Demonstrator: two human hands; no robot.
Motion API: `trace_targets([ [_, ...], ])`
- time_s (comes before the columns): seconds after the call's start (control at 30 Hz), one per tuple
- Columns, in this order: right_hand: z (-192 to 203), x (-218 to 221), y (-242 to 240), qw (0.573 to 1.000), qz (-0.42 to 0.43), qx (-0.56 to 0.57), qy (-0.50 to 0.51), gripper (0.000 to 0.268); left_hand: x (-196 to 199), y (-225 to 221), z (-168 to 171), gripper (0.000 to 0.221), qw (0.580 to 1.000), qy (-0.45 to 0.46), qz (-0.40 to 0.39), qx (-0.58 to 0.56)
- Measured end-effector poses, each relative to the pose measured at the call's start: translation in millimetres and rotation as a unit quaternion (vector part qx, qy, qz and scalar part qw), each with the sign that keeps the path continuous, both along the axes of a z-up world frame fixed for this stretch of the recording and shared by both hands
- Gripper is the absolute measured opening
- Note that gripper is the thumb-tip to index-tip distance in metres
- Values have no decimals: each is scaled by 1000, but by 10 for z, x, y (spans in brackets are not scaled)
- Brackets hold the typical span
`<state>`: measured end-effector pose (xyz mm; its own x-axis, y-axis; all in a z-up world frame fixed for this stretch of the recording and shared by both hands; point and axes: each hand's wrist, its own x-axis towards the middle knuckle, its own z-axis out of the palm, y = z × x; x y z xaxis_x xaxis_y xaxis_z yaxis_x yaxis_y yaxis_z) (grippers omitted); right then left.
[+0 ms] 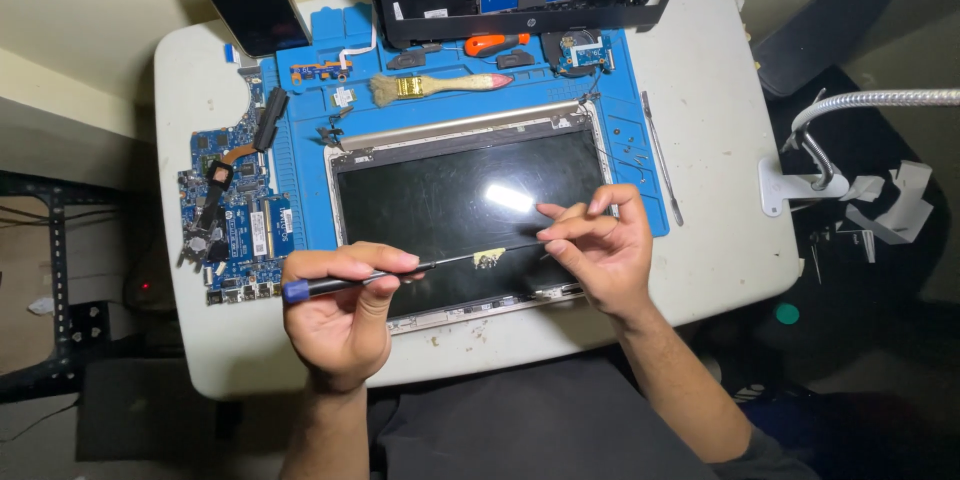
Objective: Technician disassembling a laptop screen, cleaning the panel with a brush, and managing small screws with a screwdriver on a repair bench.
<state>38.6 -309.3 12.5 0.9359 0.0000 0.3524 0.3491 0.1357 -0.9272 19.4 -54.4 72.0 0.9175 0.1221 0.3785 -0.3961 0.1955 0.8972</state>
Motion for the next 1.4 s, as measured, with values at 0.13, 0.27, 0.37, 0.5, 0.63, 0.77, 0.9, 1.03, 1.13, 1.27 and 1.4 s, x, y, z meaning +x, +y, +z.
trace_targets([
  [0.13, -26, 145, -65, 999, 31, -15, 18, 25, 153, 18, 91, 17, 994, -75, -48, 57],
  [0.27, 224, 391, -58, 995, 33, -92, -27, 45, 444, -114, 255, 15, 990, -119, -46, 68],
  [0.37, 341, 565, -123, 974, 20, -212, -79, 36, 677, -237, 380, 13, 987, -108, -42, 114],
  [0.5, 269, 926, -270, 931, -2, -341, -133, 36, 1057, -433, 521, 12, 971, -143, -46, 188],
  [0.63, 374, 1117, -393, 906, 9, -407, -121, 41, 1427, -704, 527, 9, 955, -101, -75, 268],
  [0.77, 178, 1204, -516, 912, -19, -402, -77, 40, 1683, -1004, 359, 7, 943, -142, -113, 277],
  [0.9, 122, 1232, -606, 912, -11, -404, -68, 36, 1896, -1226, 175, 9, 938, -124, -143, 291],
  [1.03, 24, 1263, -629, 910, -16, -411, -55, 36, 2014, -1303, 52, 8, 927, -113, -159, 320],
  [1.13, -23, 1287, -649, 914, -7, -401, -56, 35, 2050, -1326, -9, 10, 923, -115, -159, 330],
  [1.27, -70, 1322, -650, 911, -15, -407, -61, 35, 2079, -1312, -32, 13, 923, -109, -155, 335],
  [1.4, -99, 1337, -666, 908, -20, -414, -65, 37, 2069, -1328, -9, 13, 922, -93, -166, 338],
])
